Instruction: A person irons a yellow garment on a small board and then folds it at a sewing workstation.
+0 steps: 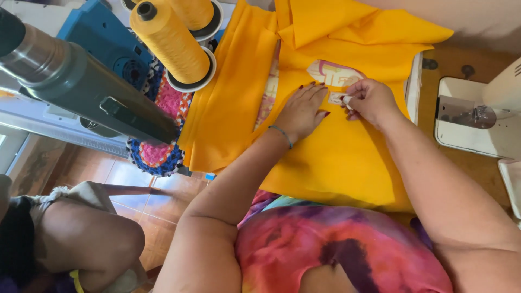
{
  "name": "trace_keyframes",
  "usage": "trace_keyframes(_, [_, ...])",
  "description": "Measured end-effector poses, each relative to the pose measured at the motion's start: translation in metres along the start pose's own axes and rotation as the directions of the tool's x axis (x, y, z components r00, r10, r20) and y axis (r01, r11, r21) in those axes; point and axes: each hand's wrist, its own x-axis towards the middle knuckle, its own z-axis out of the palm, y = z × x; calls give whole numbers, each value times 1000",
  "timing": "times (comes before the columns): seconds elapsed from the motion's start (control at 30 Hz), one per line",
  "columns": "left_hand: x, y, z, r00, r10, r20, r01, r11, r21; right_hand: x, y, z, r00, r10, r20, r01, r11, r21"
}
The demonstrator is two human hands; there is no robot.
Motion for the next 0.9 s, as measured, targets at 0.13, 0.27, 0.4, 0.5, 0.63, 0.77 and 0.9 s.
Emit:
trace_keyframes(0.13, [-4,5,-4,1000,-18,11,18,999,32,7,-3,0,999,-17,-28,15,998,-64])
trace_keyframes(0.27, [-10,11,-9,1000,-11,8,11,1000,27,6,-8,-1,1000,-4,-16,3,997,-72])
trace_keyframes(0.4, [-11,9,-10,1000,13,25,-15,999,51,6,-18,-2,999,39,5,-38,996,-86])
trace_keyframes(0.5, [-14,17,-22,996,34,88,-43,994,103,5,-25,0,999,43,3,-43,995,-87])
trace_keyframes(0.63, [-15,17,-19,996,48,72,-57,990,126,-1,-36,4,999,39,-5,-39,991,-127])
trace_keyframes(0.77, [-14,17,-19,995,54,89,-65,990,128,-4,-38,4,1000,-1,-19,-2,987,-161])
trace_keyframes(0.9, [-15,17,-20,994,57,97,-69,990,124,-6,-38,3,998,-44,-41,33,973,-230])
